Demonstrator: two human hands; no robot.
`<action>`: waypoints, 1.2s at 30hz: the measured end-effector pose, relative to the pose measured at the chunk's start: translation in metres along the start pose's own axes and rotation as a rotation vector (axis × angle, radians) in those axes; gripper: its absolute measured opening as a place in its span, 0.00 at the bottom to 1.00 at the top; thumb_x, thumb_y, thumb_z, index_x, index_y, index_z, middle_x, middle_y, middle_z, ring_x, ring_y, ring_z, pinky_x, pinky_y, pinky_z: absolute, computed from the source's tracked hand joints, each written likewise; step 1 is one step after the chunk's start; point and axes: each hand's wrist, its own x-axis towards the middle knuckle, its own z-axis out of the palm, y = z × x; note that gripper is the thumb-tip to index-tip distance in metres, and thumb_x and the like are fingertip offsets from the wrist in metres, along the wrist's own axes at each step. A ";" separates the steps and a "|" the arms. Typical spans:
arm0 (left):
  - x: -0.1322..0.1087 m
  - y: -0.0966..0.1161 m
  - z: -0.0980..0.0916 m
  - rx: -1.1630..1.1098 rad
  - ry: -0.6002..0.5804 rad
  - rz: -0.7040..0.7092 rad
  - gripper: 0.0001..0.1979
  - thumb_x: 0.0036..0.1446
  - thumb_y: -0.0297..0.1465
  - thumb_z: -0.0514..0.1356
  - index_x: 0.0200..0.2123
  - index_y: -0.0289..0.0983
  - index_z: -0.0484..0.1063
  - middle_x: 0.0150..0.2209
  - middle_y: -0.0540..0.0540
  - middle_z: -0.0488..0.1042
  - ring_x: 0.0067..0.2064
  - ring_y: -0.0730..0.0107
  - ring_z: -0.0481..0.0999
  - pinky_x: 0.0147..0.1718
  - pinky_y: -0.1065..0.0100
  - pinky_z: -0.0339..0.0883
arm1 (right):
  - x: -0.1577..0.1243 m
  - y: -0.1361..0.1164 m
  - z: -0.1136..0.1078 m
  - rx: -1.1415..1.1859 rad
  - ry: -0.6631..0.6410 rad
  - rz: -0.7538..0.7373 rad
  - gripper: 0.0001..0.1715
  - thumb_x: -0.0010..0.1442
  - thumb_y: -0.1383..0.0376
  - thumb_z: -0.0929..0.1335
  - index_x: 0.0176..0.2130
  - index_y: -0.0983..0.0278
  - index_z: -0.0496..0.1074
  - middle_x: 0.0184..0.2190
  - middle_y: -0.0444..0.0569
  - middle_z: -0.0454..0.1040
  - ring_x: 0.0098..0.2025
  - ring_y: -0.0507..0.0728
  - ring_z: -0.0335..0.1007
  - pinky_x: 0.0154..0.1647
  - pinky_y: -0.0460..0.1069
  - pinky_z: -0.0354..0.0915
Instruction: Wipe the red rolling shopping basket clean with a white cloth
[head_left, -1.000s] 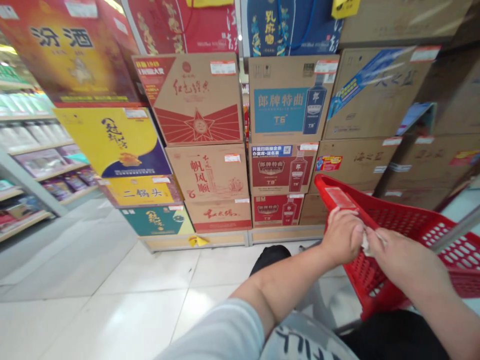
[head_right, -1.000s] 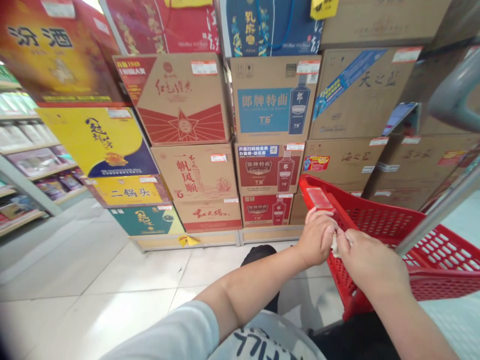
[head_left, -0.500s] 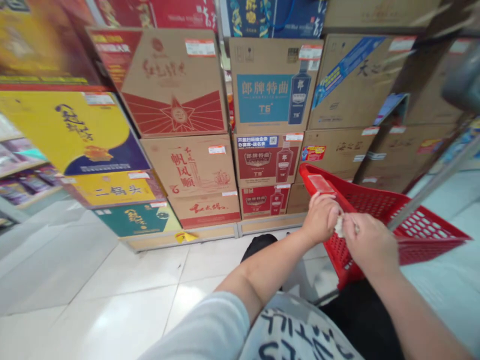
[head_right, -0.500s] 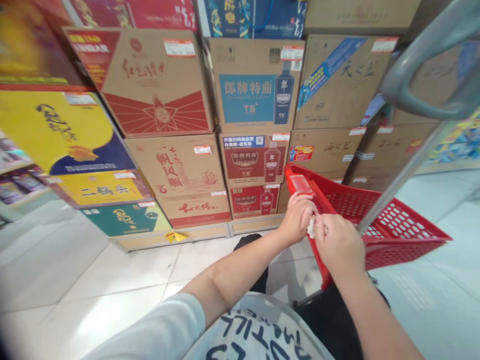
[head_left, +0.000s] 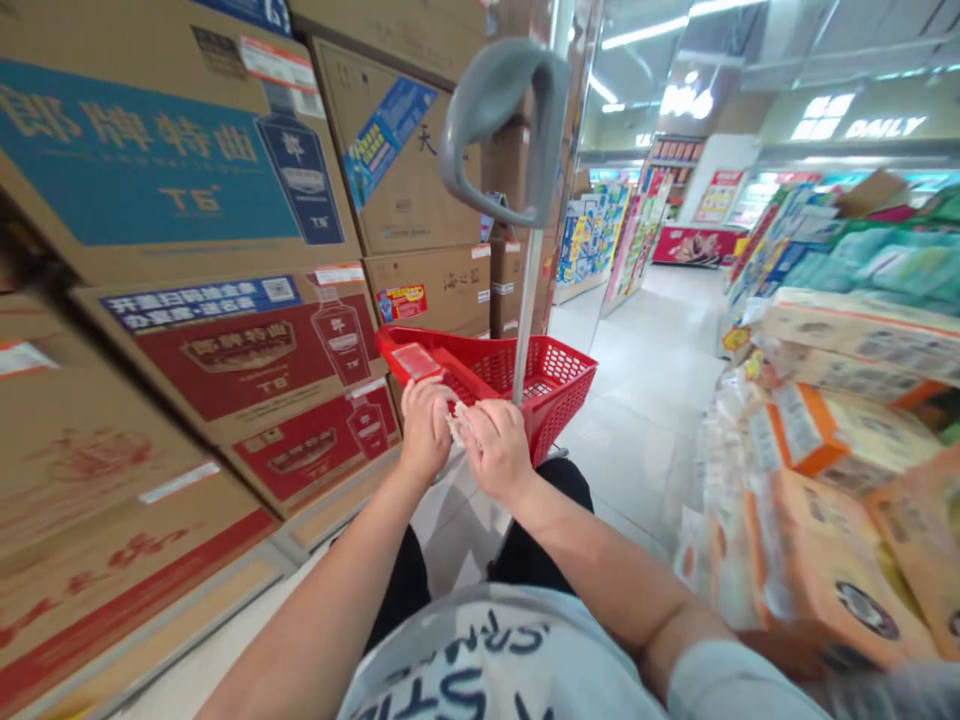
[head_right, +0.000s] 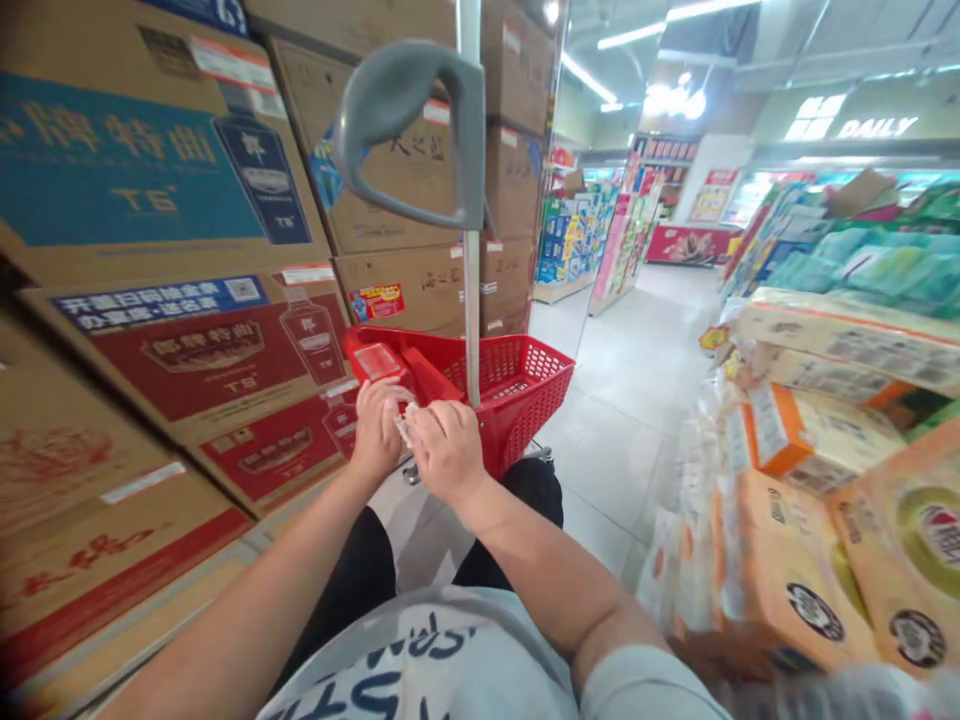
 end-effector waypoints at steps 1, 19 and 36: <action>0.000 0.000 -0.001 0.003 0.002 0.002 0.18 0.64 0.32 0.39 0.33 0.43 0.67 0.36 0.46 0.72 0.50 0.59 0.68 0.59 0.45 0.50 | -0.004 -0.001 -0.002 0.020 0.034 -0.011 0.18 0.65 0.62 0.57 0.47 0.65 0.69 0.46 0.56 0.70 0.51 0.59 0.62 0.51 0.54 0.57; -0.002 0.007 0.001 0.091 -0.032 -0.069 0.22 0.65 0.33 0.34 0.33 0.40 0.67 0.36 0.46 0.73 0.52 0.66 0.67 0.61 0.54 0.49 | 0.010 0.012 -0.004 0.036 -0.127 0.056 0.15 0.65 0.60 0.59 0.34 0.64 0.70 0.31 0.50 0.72 0.37 0.55 0.66 0.41 0.49 0.59; -0.007 0.012 0.000 0.041 -0.045 -0.027 0.20 0.65 0.33 0.37 0.35 0.39 0.67 0.37 0.48 0.72 0.52 0.67 0.66 0.62 0.55 0.45 | 0.007 0.009 0.000 0.015 0.013 0.050 0.13 0.64 0.62 0.60 0.33 0.64 0.69 0.30 0.50 0.71 0.36 0.56 0.67 0.40 0.50 0.61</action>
